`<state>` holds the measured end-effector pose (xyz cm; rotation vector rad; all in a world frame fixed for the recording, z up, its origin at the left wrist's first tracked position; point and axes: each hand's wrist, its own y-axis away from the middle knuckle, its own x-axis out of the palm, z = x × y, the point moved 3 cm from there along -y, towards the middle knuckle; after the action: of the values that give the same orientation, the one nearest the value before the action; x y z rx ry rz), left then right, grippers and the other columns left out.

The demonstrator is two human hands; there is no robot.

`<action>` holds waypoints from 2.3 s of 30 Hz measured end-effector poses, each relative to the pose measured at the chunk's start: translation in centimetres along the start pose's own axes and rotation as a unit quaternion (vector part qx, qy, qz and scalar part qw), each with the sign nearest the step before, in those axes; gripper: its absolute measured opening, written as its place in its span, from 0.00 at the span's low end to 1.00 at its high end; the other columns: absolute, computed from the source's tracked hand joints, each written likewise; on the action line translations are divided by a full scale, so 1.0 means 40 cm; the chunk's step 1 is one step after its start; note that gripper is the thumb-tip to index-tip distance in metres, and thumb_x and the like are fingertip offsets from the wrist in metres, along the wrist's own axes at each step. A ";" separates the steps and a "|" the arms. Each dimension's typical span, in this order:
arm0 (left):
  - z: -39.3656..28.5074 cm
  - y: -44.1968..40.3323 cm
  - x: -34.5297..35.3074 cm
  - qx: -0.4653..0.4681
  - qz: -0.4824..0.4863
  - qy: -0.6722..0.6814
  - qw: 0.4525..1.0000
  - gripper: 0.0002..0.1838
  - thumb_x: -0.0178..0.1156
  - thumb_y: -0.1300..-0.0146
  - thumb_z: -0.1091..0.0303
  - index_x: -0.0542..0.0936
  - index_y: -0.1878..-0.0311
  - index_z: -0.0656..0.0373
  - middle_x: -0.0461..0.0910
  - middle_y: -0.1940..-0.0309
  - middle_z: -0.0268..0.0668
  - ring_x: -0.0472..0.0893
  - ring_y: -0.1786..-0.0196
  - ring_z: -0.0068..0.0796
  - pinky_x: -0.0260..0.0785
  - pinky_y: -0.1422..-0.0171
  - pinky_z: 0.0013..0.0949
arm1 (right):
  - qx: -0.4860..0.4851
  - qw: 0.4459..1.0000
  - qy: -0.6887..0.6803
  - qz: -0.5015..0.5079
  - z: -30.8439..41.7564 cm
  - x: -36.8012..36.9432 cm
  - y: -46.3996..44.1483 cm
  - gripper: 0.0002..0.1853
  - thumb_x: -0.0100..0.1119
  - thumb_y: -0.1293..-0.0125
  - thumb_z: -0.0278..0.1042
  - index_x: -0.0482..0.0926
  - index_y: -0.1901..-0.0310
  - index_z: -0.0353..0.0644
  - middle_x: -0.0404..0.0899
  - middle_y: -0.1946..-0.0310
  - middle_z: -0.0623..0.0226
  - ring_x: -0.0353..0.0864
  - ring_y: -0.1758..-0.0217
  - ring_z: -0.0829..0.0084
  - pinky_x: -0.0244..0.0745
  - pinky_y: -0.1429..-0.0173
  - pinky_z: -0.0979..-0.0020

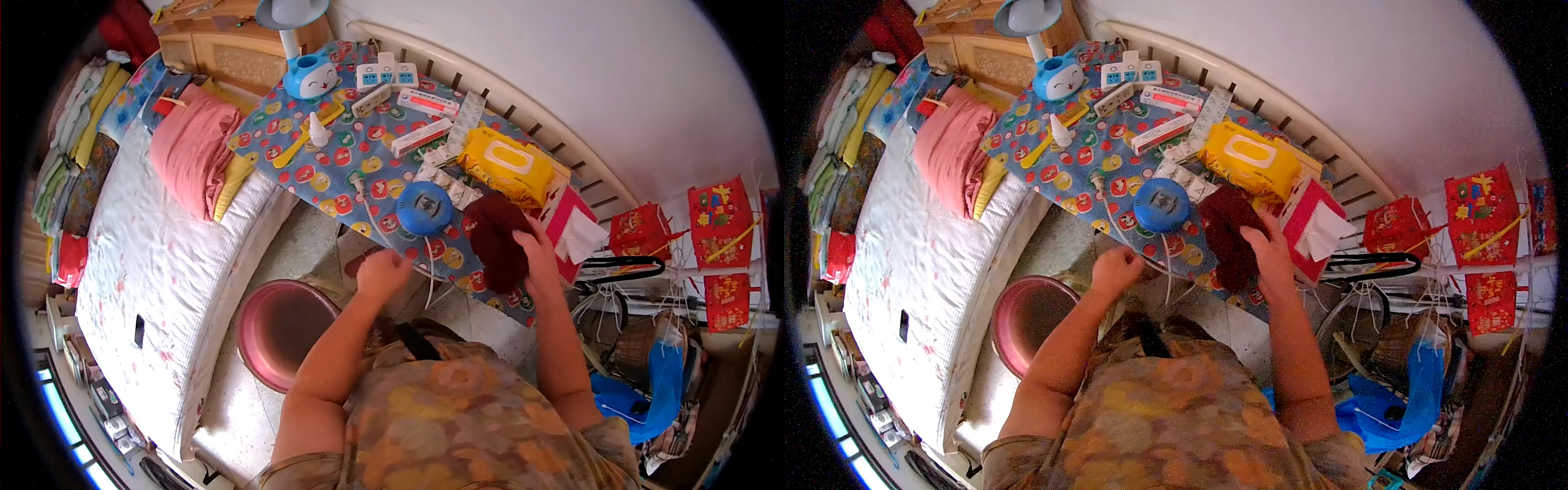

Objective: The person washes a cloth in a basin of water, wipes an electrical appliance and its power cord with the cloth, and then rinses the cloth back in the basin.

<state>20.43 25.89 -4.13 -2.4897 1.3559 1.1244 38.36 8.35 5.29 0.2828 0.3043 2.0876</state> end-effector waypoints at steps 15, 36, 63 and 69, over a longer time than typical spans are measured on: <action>-0.071 -0.134 -0.012 0.171 -0.169 0.078 0.968 0.57 0.73 0.67 0.65 0.47 0.35 0.61 0.55 0.38 0.51 0.57 0.36 0.51 0.51 0.33 0.40 | -0.217 0.832 0.510 -0.024 0.052 0.219 -0.153 0.22 0.57 0.48 0.42 0.69 0.54 0.38 0.74 0.61 0.48 0.73 0.56 0.51 0.67 0.50 0.60; -0.054 -0.167 0.007 0.147 -0.107 0.141 0.973 0.60 0.75 0.66 0.63 0.44 0.34 0.61 0.57 0.39 0.52 0.60 0.37 0.49 0.56 0.36 0.40 | -0.345 0.642 0.675 0.116 0.011 0.328 -0.228 0.19 0.60 0.54 0.26 0.73 0.57 0.48 0.70 0.57 0.63 0.70 0.51 0.59 0.66 0.52 0.58; -0.064 -0.170 0.005 0.140 -0.117 0.111 0.977 0.51 0.73 0.70 0.64 0.55 0.39 0.61 0.63 0.44 0.49 0.63 0.42 0.50 0.57 0.38 0.43 | -0.500 0.342 0.731 0.316 0.034 0.394 -0.220 0.07 0.53 0.52 0.31 0.80 0.71 0.50 0.72 0.60 0.71 0.67 0.52 0.70 0.59 0.49 0.64; -0.058 -0.174 0.009 0.146 -0.125 0.105 0.976 0.50 0.73 0.70 0.61 0.57 0.40 0.61 0.65 0.46 0.48 0.65 0.44 0.49 0.58 0.39 0.41 | -0.532 0.392 0.707 0.251 0.061 0.398 -0.233 0.06 0.53 0.51 0.32 0.80 0.74 0.50 0.71 0.63 0.70 0.66 0.51 0.70 0.59 0.49 0.64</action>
<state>27.13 28.87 -4.44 -2.5184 1.1120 0.5793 38.64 26.94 5.77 -2.5591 -0.3039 1.9709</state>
